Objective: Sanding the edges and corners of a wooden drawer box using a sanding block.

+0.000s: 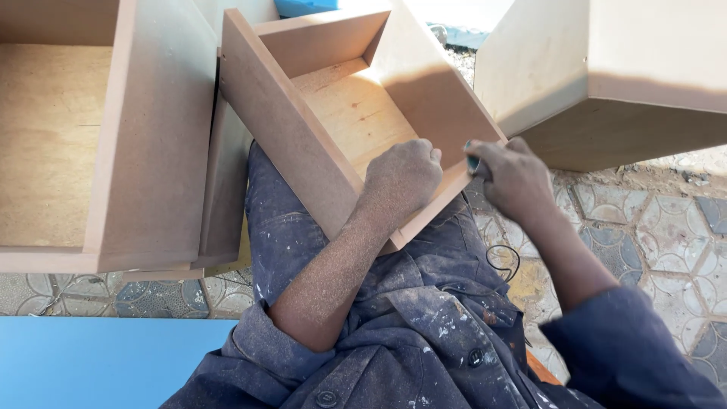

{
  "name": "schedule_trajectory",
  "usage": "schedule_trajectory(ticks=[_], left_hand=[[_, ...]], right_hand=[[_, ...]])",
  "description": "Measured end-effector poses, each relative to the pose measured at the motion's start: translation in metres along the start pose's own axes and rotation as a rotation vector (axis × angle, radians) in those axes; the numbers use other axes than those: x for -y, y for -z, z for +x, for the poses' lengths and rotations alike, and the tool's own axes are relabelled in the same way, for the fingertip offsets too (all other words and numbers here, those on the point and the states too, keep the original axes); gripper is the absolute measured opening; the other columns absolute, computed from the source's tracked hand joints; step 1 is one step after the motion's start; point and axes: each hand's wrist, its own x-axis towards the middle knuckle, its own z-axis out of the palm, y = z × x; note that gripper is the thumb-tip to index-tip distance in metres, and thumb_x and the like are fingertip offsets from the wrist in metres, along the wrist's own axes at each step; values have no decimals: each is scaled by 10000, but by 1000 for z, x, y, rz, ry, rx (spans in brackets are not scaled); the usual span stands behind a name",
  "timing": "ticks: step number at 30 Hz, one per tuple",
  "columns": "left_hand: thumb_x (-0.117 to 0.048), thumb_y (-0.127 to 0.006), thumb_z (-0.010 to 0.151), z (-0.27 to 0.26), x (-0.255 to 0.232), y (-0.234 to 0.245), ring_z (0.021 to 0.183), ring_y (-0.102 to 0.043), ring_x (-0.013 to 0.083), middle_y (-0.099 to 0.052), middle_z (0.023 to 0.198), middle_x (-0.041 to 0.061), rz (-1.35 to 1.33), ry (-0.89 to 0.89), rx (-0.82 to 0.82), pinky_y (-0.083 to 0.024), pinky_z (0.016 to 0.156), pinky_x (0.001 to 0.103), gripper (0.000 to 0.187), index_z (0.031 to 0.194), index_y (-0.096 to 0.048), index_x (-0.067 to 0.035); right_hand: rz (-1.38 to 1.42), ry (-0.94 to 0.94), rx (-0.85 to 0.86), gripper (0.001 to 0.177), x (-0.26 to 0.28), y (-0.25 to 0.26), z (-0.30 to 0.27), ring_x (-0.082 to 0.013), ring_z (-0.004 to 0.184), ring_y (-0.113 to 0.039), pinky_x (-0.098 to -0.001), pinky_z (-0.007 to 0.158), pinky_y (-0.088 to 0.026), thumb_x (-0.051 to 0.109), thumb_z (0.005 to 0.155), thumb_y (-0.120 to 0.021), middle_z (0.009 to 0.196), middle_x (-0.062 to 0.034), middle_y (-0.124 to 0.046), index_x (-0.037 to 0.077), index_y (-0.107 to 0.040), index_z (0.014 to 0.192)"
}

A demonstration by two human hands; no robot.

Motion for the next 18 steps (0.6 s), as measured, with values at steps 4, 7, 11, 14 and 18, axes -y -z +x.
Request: schedule_trajectory(ticks=[4, 7, 11, 14, 18], left_hand=[[-413, -374, 1012, -4, -5, 10, 946, -760, 357, -743, 844, 159, -100, 19, -58, -567, 883, 568, 464, 1005, -739, -126], [-505, -329, 1021, -7, -6, 13, 1106, -704, 424, -749, 973, 206, -135, 46, -53, -515, 964, 609, 549, 1063, -721, -122], [-564, -312, 1001, -17, -12, 21, 1119, -698, 414, -751, 956, 193, -207, 73, -34, -486, 1026, 580, 602, 1019, -715, -117], [-606, -300, 990, -15, -10, 19, 1109, -704, 389, -750, 934, 171, -249, 68, -47, -491, 1018, 563, 634, 983, -718, -129], [-683, -281, 954, -16, -12, 25, 1122, -697, 395, -739, 938, 200, -293, 61, -51, -473, 1040, 570, 714, 961, -707, -110]], right_hand=[[-29, 37, 101, 268, 4, 33, 18, -278, 1172, -624, -438, 924, -568, 234, 922, -580, 1115, 7, -755, 303, -664, 1167], [25, 223, 285, 242, 82, 101, 5, -267, 1165, -643, -469, 904, -594, 205, 884, -567, 1086, 39, -774, 293, -677, 1081], [73, 334, 387, 198, 85, 100, 11, -343, 1118, -647, -508, 895, -565, 215, 836, -576, 1069, -47, -729, 243, -685, 998], [-3, 168, 384, 206, 48, 69, 27, -338, 1109, -673, -495, 895, -567, 258, 885, -567, 1031, -62, -719, 291, -699, 1040], [-74, 59, 402, 253, 49, 58, 27, -297, 1106, -687, -507, 880, -574, 343, 960, -551, 1083, -5, -700, 470, -662, 1149]])
